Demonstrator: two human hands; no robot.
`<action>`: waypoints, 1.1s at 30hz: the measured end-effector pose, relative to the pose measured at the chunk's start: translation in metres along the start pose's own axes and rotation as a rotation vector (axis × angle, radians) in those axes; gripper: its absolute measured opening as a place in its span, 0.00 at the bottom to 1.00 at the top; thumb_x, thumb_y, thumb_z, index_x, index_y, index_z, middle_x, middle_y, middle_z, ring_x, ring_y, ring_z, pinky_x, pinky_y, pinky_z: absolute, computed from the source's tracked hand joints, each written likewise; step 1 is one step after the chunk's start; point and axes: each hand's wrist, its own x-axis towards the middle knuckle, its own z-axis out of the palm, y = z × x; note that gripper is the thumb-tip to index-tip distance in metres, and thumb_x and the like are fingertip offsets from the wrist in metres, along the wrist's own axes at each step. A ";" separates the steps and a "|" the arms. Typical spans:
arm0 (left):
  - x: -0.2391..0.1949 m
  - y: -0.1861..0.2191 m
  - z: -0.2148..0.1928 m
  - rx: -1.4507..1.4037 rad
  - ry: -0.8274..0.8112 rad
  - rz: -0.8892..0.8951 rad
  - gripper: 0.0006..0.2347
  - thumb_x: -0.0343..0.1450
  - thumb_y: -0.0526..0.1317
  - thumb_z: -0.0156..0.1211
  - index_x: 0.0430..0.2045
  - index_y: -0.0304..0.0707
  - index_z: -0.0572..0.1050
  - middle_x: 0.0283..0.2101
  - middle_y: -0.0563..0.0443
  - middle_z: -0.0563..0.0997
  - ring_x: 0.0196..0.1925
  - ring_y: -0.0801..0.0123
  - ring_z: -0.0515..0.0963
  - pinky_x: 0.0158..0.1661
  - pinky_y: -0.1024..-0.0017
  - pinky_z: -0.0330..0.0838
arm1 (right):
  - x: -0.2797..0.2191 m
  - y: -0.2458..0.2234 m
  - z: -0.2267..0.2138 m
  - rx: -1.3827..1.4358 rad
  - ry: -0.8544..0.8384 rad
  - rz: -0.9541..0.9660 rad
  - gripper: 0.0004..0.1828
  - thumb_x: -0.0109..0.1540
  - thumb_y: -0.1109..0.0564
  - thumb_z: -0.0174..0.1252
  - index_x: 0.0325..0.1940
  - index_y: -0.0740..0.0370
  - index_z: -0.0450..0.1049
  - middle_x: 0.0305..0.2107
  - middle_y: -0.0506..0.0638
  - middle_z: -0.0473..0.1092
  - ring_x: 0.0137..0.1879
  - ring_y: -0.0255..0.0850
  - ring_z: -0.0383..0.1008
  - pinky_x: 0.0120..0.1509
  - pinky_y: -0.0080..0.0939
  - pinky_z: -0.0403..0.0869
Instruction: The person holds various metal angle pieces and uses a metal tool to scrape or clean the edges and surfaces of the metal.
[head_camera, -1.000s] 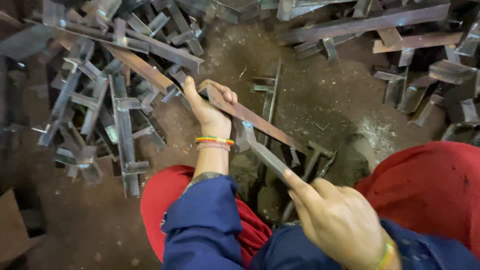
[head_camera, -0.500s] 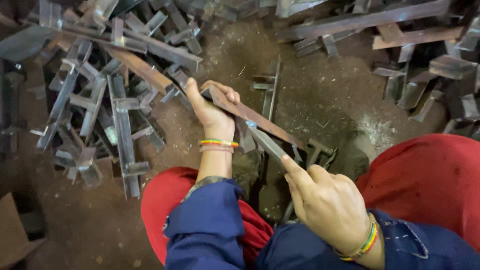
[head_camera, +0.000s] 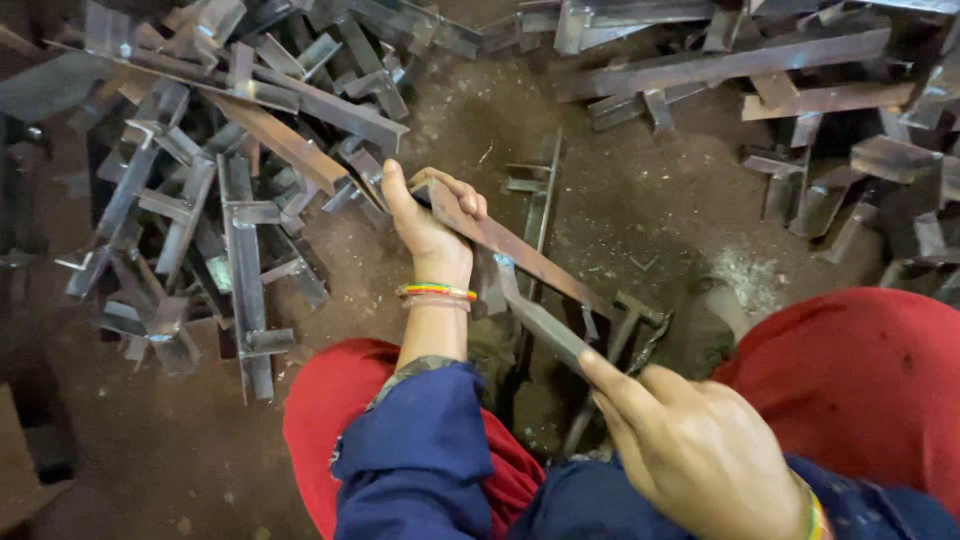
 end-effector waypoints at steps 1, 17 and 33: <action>0.000 0.001 0.000 0.004 0.000 0.005 0.29 0.73 0.64 0.42 0.12 0.36 0.67 0.14 0.42 0.69 0.17 0.56 0.69 0.24 0.61 0.65 | 0.001 -0.001 0.001 0.006 -0.021 -0.001 0.23 0.55 0.52 0.65 0.54 0.56 0.79 0.15 0.51 0.64 0.16 0.49 0.66 0.20 0.48 0.67; -0.003 -0.013 0.012 0.050 -0.124 0.016 0.29 0.75 0.61 0.41 0.13 0.35 0.68 0.15 0.39 0.70 0.18 0.55 0.70 0.24 0.60 0.66 | 0.009 -0.002 0.007 0.011 0.092 0.085 0.18 0.59 0.55 0.62 0.53 0.58 0.78 0.16 0.52 0.66 0.19 0.47 0.68 0.24 0.48 0.68; -0.003 -0.016 0.009 0.086 -0.190 -0.022 0.30 0.76 0.61 0.40 0.12 0.33 0.69 0.14 0.40 0.71 0.16 0.57 0.71 0.23 0.61 0.68 | -0.005 -0.005 0.000 0.130 0.018 0.179 0.17 0.57 0.55 0.62 0.50 0.59 0.77 0.30 0.57 0.78 0.31 0.52 0.79 0.32 0.48 0.76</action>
